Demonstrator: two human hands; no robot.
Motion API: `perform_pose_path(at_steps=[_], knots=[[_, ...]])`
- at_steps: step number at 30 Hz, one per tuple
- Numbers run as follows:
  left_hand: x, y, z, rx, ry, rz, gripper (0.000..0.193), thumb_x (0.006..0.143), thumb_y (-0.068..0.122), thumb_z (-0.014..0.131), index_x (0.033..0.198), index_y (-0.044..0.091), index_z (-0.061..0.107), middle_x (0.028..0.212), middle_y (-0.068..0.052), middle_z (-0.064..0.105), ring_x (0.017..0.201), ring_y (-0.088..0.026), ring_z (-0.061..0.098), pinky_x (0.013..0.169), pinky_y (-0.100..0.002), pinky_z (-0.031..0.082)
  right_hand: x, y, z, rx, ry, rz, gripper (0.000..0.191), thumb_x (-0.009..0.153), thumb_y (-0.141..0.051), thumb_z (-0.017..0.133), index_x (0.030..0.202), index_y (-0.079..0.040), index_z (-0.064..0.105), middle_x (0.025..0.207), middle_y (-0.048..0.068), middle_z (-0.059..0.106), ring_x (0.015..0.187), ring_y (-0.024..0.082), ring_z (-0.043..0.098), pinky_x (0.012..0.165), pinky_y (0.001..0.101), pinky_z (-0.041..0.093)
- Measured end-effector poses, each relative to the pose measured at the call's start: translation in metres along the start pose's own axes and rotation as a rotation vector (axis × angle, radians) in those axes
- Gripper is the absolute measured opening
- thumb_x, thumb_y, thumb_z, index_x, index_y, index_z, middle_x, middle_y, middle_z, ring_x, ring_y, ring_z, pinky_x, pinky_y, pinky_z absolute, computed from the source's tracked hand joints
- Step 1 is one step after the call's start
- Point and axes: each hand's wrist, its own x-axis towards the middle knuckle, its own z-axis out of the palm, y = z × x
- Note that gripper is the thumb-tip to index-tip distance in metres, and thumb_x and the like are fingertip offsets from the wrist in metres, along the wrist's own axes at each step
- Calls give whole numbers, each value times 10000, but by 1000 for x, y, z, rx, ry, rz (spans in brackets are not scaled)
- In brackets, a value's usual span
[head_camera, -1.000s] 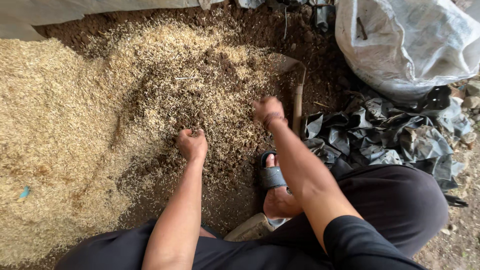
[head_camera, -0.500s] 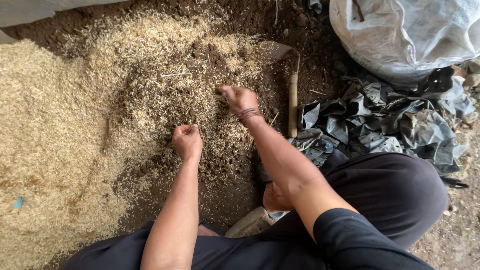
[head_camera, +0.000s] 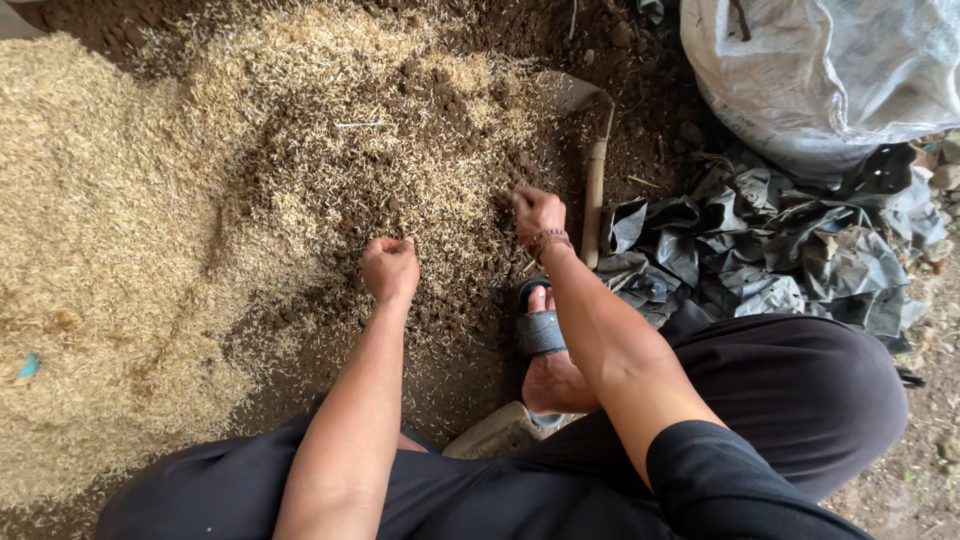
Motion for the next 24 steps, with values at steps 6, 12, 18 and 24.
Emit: perform_pose_path(at_steps=[6, 12, 18, 24], knots=[[-8, -31, -4, 316, -128, -158, 321, 1004, 326, 655, 823, 67, 600, 772, -88, 634, 618, -192, 569, 589, -358, 527, -32, -58, -19, -544, -333, 244, 397, 907, -421, 705, 1131, -96, 743, 1106, 112, 757, 1015, 212, 746, 884, 382, 618], [-32, -51, -6, 470, -506, -302, 426, 987, 394, 644, 1143, 1, 597, 943, -123, 708, 651, -184, 687, 638, -321, 613, -61, -52, 12, -778, -595, -109, 290, 943, -286, 680, 1167, -109, 726, 1184, 154, 743, 1041, 244, 717, 942, 386, 587], [-54, -40, 1, 541, -670, -168, 429, 988, 414, 654, 1071, -7, 656, 1004, -147, 722, 692, -173, 664, 676, -320, 604, -58, -24, 28, -836, -607, -204, 294, 1007, -162, 607, 1299, -122, 623, 1132, 180, 733, 980, 255, 739, 873, 388, 620], [-47, -26, 0, 483, -565, -22, 353, 982, 399, 651, 1020, 48, 655, 1048, -109, 674, 951, -222, 655, 868, -404, 529, -47, -29, 13, -32, -329, -112, 231, 911, -214, 730, 1099, -93, 787, 1056, 93, 800, 909, 171, 767, 849, 283, 609]])
